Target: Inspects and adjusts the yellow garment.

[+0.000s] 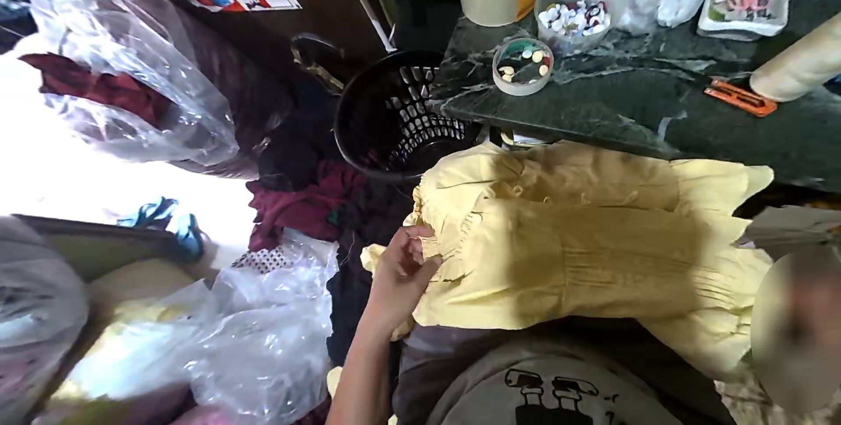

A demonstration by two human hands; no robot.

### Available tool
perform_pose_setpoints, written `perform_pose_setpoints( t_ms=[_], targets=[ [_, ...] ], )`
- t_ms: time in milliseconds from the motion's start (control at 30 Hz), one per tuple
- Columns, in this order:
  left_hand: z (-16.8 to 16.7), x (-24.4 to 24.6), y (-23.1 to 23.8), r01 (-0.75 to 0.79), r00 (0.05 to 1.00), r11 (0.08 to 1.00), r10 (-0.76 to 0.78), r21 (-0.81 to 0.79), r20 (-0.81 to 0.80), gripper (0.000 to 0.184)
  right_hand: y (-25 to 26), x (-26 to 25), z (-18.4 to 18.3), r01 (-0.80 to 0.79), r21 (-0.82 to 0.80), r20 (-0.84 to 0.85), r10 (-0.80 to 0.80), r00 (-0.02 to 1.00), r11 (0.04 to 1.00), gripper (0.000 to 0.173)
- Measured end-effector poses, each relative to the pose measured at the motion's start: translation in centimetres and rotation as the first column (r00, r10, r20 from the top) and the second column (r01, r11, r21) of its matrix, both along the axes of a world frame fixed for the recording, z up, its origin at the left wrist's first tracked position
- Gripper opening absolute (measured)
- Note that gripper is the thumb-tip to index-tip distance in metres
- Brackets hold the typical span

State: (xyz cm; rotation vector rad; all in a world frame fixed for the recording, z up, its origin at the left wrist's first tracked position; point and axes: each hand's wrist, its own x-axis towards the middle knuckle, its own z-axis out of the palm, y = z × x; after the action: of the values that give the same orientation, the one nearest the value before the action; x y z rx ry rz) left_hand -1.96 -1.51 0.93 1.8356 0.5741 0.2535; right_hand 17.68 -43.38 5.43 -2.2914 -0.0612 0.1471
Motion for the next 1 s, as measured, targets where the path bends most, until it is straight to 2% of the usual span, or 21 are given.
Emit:
perform_pose_setpoints(
  t_ms=[33, 100, 133, 200, 233, 267, 333, 367, 500, 567, 600, 667, 733, 800, 900, 1000],
  targets=[
    [0.4, 0.2, -0.3, 0.004, 0.999, 0.994, 0.001, 0.109, -0.051, 0.037, 0.4, -0.3, -0.3, -0.034, -0.099, -0.034, 0.031, 0.999, 0.995, 0.025],
    [1.9, 0.5, -1.3, 0.011, 0.982, 0.917, 0.066, 0.4, -0.179, 0.036, 1.4, -0.9, -0.6, -0.074, -0.166, 0.014, 0.078, 0.997, 0.983, 0.032],
    [2.8, 0.6, -2.0, 0.005, 0.971, 0.839, 0.125, 0.544, -0.202, 0.035, 2.3, -1.3, -0.3, -0.086, -0.169, 0.101, 0.104, 0.989, 0.982, 0.032],
    [3.6, 1.0, -3.0, -0.061, 0.978, 0.693, 0.184, 0.719, -0.095, 0.026, 4.5, -1.9, 0.3, -0.137, -0.111, 0.333, 0.166, 0.928, 0.984, 0.03],
    [3.4, 1.2, -3.3, -0.084, 0.986, 0.669, 0.164, 0.739, -0.036, 0.024, 5.7, -2.0, 0.6, -0.199, -0.057, 0.434, 0.203, 0.877, 0.978, 0.028],
    [3.3, 1.4, -3.8, -0.074, 0.991, 0.708, 0.128, 0.702, -0.025, 0.028, 7.1, -2.1, 0.8, -0.284, -0.016, 0.508, 0.252, 0.824, 0.959, 0.026],
    [2.4, 1.7, -4.7, 0.025, 0.99, 0.84, 0.054, 0.542, -0.129, 0.036, 10.7, -2.5, 1.1, -0.456, -0.006, 0.556, 0.382, 0.738, 0.89, 0.024],
    [1.8, 1.9, -4.8, 0.047, 0.983, 0.87, 0.047, 0.491, -0.178, 0.037, 12.9, -2.8, 1.1, -0.525, -0.023, 0.568, 0.444, 0.693, 0.851, 0.024],
    [3.2, 0.1, -3.9, 0.082, 0.91, 0.915, 0.093, 0.395, -0.405, 0.041, 21.2, -2.9, 1.2, -0.705, -0.139, 0.558, 0.643, 0.524, 0.695, 0.025],
    [3.3, -1.6, -3.3, 0.045, 0.868, 0.889, 0.191, 0.455, -0.459, 0.048, 23.3, -2.4, 0.8, -0.779, -0.181, 0.471, 0.748, 0.467, 0.6, 0.026],
    [3.0, -2.4, -3.1, 0.012, 0.866, 0.86, 0.247, 0.51, -0.435, 0.053, 24.1, -2.3, 0.4, -0.814, -0.202, 0.435, 0.794, 0.424, 0.545, 0.029],
    [2.8, -3.1, -3.4, -0.064, 0.914, 0.77, 0.3, 0.635, -0.271, 0.057, 25.1, -2.5, -0.6, -0.862, -0.237, 0.409, 0.851, 0.329, 0.447, 0.029],
    [2.4, -2.9, -4.0, -0.126, 0.972, 0.671, 0.229, 0.73, -0.043, 0.037, 25.8, -2.9, -1.6, -0.878, -0.263, 0.419, 0.867, 0.27, 0.4, 0.023],
    [1.7, -2.0, -5.1, -0.158, 0.987, 0.658, 0.129, 0.736, 0.097, 0.022, 26.3, -2.9, -2.5, -0.875, -0.29, 0.44, 0.866, 0.237, 0.386, 0.018],
    [-0.7, -0.1, -6.3, -0.157, 0.985, 0.711, 0.058, 0.686, 0.165, 0.024, 26.6, -2.4, -3.2, -0.885, -0.263, 0.46, 0.856, 0.234, 0.384, 0.016],
    [-1.7, 1.2, -6.4, -0.161, 0.985, 0.732, 0.079, 0.662, 0.153, 0.029, 26.7, -1.9, -2.6, -0.876, -0.049, 0.446, 0.796, 0.41, 0.479, 0.02]
  ],
)
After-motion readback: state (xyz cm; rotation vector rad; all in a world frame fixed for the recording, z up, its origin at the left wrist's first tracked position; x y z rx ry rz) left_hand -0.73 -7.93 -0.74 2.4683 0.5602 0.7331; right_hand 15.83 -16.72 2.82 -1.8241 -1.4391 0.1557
